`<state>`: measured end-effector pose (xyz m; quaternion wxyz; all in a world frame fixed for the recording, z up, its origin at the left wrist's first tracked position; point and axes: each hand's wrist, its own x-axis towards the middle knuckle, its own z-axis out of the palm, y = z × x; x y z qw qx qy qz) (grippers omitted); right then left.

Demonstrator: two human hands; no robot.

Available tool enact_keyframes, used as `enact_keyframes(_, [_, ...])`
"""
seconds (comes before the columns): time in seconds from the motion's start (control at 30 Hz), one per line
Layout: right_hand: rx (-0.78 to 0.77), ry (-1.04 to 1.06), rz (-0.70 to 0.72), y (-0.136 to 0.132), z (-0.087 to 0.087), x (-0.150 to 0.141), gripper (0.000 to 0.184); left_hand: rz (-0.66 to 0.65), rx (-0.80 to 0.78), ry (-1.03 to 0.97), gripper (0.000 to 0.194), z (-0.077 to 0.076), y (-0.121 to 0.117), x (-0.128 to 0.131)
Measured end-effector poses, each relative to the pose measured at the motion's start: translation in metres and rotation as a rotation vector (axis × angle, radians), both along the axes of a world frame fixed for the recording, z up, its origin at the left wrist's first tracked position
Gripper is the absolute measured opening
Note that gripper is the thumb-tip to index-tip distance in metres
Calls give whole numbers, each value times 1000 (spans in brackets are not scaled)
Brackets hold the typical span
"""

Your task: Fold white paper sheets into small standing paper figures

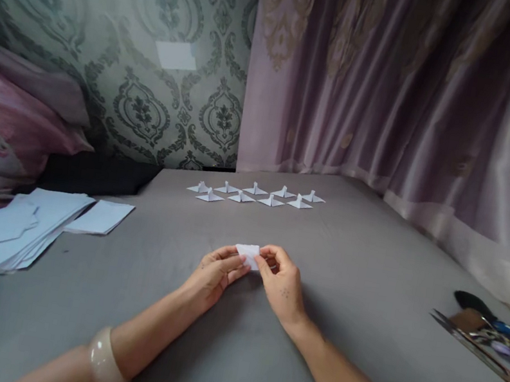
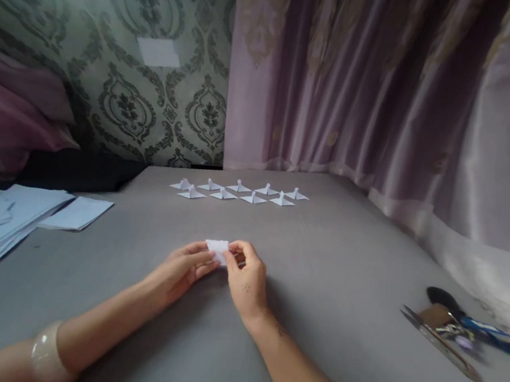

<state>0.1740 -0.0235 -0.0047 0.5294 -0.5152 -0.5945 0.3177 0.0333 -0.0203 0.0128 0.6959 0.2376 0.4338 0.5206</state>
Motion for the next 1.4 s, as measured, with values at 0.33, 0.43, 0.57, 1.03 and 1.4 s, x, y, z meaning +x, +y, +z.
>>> enact_keyframes(0.33, [255,-223,-51,-2,-1,6,27,23,78,-75,9,-3,5,18])
enact_keyframes(0.43, [274,-286,-34,-6,-1,4,32,44,76,-104,8,-3,5,17])
enact_keyframes(0.57, [272,-340,-29,-10,-1,1,35,62,62,-117,7,-5,8,12])
enact_keyframes(1.03, [360,-506,67,-21,9,0,42,3,171,-151,14,-6,8,2])
enact_keyframes(1.4, [417,-488,92,-25,7,-1,41,-50,175,-170,8,-3,6,2])
